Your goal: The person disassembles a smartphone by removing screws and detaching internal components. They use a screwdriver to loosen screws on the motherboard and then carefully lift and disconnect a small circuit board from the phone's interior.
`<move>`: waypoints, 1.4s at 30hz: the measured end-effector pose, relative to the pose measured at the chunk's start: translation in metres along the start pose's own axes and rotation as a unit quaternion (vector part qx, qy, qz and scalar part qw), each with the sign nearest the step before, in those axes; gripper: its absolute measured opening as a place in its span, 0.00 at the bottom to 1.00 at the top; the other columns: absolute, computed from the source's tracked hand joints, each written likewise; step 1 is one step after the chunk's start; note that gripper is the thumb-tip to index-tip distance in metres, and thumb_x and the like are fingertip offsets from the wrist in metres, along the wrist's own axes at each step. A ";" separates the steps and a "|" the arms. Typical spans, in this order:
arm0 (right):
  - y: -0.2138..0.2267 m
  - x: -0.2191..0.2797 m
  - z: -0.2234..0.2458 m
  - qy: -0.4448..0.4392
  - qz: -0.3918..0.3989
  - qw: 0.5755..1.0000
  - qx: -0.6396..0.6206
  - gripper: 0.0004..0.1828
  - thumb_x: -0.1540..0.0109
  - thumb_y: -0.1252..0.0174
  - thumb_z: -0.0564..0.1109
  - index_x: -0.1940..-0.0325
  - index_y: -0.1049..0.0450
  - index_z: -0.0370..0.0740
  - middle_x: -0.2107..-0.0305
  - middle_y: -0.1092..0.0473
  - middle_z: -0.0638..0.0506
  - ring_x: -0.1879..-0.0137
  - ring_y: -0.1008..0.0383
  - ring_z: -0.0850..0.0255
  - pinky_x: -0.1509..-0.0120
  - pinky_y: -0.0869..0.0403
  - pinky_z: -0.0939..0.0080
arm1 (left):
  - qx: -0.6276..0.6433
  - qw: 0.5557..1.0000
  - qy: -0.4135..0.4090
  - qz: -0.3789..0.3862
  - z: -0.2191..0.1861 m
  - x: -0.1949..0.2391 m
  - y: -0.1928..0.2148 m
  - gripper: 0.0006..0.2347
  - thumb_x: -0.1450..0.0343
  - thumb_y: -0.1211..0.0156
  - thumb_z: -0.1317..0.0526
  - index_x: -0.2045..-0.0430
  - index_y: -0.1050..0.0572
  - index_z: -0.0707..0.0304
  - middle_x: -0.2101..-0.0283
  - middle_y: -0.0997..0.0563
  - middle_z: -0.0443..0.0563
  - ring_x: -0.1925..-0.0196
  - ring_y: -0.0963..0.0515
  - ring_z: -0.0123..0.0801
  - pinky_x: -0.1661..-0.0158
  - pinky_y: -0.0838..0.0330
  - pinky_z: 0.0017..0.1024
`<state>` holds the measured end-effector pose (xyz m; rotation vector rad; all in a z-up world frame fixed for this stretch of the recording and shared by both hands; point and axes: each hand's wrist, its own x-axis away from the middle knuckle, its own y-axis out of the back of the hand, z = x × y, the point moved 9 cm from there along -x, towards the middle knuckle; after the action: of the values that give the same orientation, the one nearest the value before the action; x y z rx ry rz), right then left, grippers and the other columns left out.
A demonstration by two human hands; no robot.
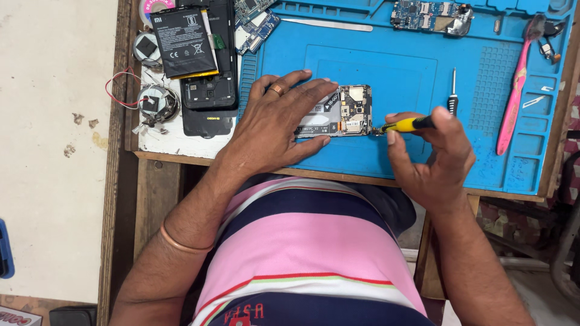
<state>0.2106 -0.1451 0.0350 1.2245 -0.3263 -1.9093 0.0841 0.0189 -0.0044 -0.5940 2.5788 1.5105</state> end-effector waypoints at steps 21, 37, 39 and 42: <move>0.001 -0.001 -0.010 -0.053 0.003 0.998 -0.036 0.40 0.32 0.32 0.27 0.25 0.49 0.41 0.54 0.26 0.41 0.48 0.17 0.54 0.43 0.15 0.61 | -0.001 1.000 0.000 0.004 0.000 0.001 0.000 0.32 0.30 0.33 0.47 0.32 0.35 0.55 0.33 0.26 0.55 0.27 0.35 0.47 0.32 0.49 0.51; -0.002 -0.004 -0.005 -0.061 -0.029 0.998 0.004 0.45 0.34 0.29 0.29 0.24 0.52 0.41 0.57 0.26 0.40 0.52 0.16 0.56 0.49 0.15 0.64 | -0.004 1.000 -0.004 0.002 -0.001 0.001 0.000 0.31 0.29 0.34 0.46 0.32 0.36 0.55 0.33 0.26 0.53 0.27 0.36 0.46 0.32 0.48 0.51; -0.004 0.001 -0.005 -0.080 -0.020 0.997 -0.011 0.43 0.31 0.30 0.28 0.24 0.54 0.41 0.56 0.25 0.40 0.50 0.16 0.55 0.46 0.16 0.63 | -0.008 1.000 -0.009 -0.001 -0.001 0.002 0.001 0.31 0.29 0.34 0.46 0.31 0.36 0.56 0.32 0.27 0.53 0.27 0.36 0.46 0.32 0.49 0.51; -0.006 0.005 -0.003 -0.082 -0.003 0.996 -0.027 0.42 0.28 0.34 0.27 0.24 0.57 0.43 0.53 0.25 0.39 0.46 0.17 0.53 0.41 0.16 0.62 | -0.004 1.000 0.000 0.002 0.000 0.001 -0.001 0.31 0.29 0.34 0.46 0.32 0.36 0.56 0.33 0.27 0.53 0.27 0.36 0.47 0.33 0.49 0.52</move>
<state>0.2089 -0.1442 0.0269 1.0360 -0.3543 -2.0170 0.0838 0.0180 -0.0055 -0.5906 2.5772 1.5221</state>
